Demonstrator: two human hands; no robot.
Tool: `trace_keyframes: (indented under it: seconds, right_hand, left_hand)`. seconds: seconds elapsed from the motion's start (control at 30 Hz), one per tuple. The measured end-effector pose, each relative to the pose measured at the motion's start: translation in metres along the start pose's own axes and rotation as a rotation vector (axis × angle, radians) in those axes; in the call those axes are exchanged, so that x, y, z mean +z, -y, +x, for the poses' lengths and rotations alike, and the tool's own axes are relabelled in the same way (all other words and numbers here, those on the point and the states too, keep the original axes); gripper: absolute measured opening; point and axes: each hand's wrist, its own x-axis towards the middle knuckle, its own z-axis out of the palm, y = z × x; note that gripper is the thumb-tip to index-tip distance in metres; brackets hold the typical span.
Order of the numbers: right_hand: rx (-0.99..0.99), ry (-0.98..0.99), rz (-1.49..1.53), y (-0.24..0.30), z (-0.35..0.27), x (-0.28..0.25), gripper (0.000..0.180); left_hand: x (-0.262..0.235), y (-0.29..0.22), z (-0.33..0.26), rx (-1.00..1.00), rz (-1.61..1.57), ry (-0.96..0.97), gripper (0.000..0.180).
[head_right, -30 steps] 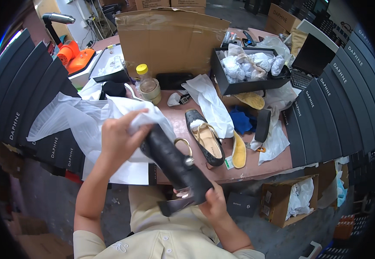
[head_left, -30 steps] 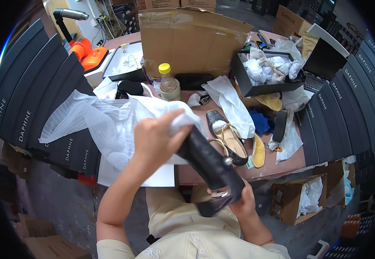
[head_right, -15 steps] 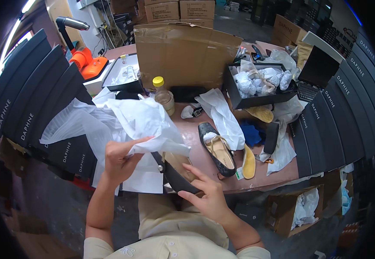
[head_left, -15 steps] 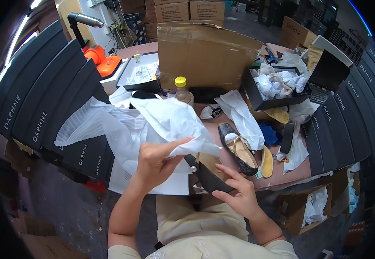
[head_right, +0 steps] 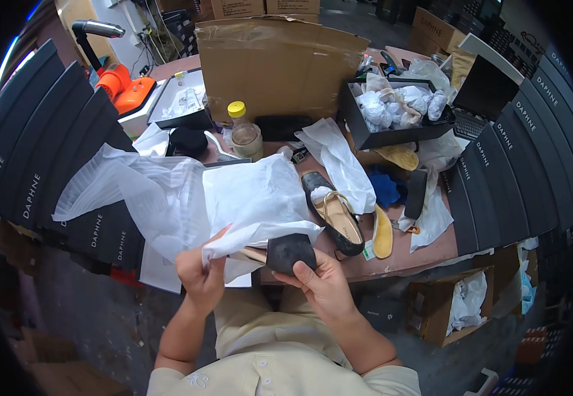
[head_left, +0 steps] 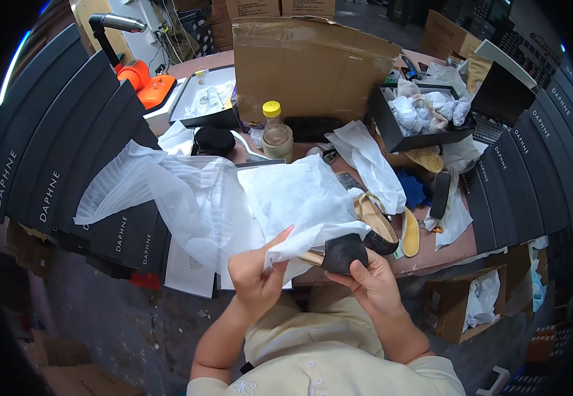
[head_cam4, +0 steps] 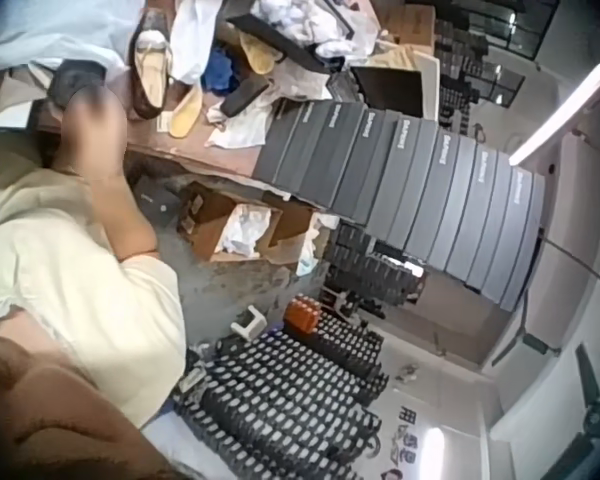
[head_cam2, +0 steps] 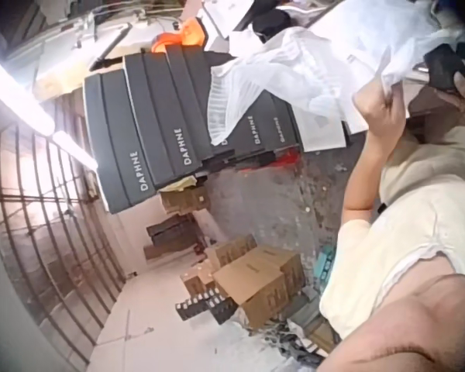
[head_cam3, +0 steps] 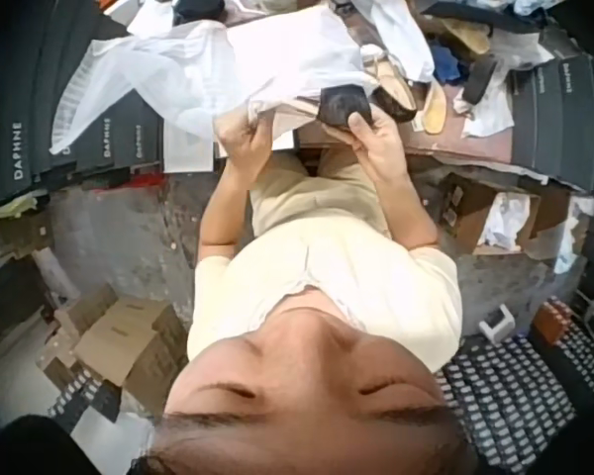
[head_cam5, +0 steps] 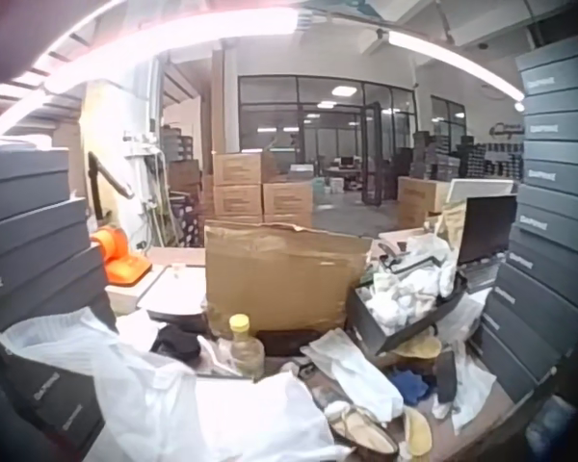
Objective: Cleaning, inspecting, and packing finished shoes into boxes for shipment.
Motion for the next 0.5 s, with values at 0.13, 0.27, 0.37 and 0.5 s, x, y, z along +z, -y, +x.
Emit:
trace_keyframes:
  seconds: [0.13, 0.27, 0.37, 0.5]
  right_hand:
    - [-0.125, -0.097, 0.100, -0.025, 0.000, 0.028, 0.032]
    - [-0.139, -0.248, 0.069, -0.046, 0.016, 0.048, 0.033]
    - [-0.248, -0.080, -0.180, -0.059, 0.019, 0.026, 0.030]
    - [-0.512, 0.123, -0.583, -0.050, 0.018, 0.027, 0.025]
  left_hand:
    - [0.016, -0.015, -0.019, 0.121, 0.188, -0.020, 0.039]
    - [0.031, -0.010, -0.072, -0.170, 0.024, -0.213, 0.038]
    - [0.003, -0.013, -0.083, -0.005, 0.374, -0.268, 0.024]
    - [-0.022, -0.009, -0.106, 0.171, 0.309, -0.129, 0.024]
